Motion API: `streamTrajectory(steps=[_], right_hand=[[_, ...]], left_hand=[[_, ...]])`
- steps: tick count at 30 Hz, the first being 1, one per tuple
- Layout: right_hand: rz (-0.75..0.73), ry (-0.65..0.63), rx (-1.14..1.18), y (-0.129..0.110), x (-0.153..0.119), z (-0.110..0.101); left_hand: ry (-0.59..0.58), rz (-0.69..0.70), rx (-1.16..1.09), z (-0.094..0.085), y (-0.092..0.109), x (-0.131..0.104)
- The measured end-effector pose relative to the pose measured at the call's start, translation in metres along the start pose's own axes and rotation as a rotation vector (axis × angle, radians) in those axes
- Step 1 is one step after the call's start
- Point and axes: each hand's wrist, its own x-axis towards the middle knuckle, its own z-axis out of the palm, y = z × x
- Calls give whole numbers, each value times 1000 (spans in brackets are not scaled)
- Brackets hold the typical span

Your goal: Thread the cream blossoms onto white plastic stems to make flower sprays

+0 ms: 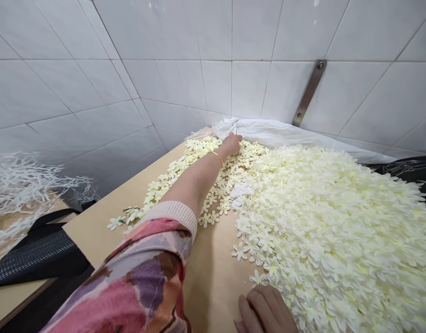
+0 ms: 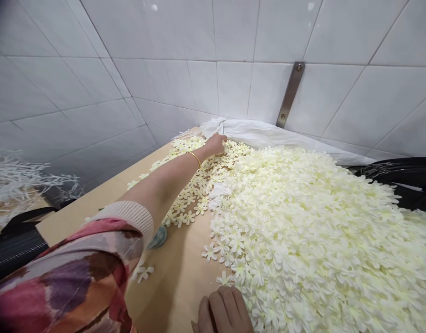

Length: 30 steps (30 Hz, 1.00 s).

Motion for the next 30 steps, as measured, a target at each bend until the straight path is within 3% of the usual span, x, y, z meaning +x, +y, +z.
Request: streamTrajectory(steps=[5, 8, 10, 16, 20, 26, 30], right_hand=[[-120, -231, 23, 9, 15, -20], [-139, -301, 60, 11, 19, -29], [-133, -365, 98, 10, 21, -33], [-80, -498, 175, 6, 24, -45], [-86, -526, 181, 5, 24, -47], [-92, -543, 188, 5, 23, -47], [-99, -507, 188, 4, 25, -46]], left_hand=[[21, 54, 18, -39, -2, -9], [18, 173, 71, -64, -10, -34], [-54, 214, 122, -75, -17, -60], [-278, 279, 234, -79, -31, -150], [-413, 265, 286, -76, -30, -183], [-511, 274, 367, -81, -21, -182], [-393, 324, 289, -80, -2, -149]])
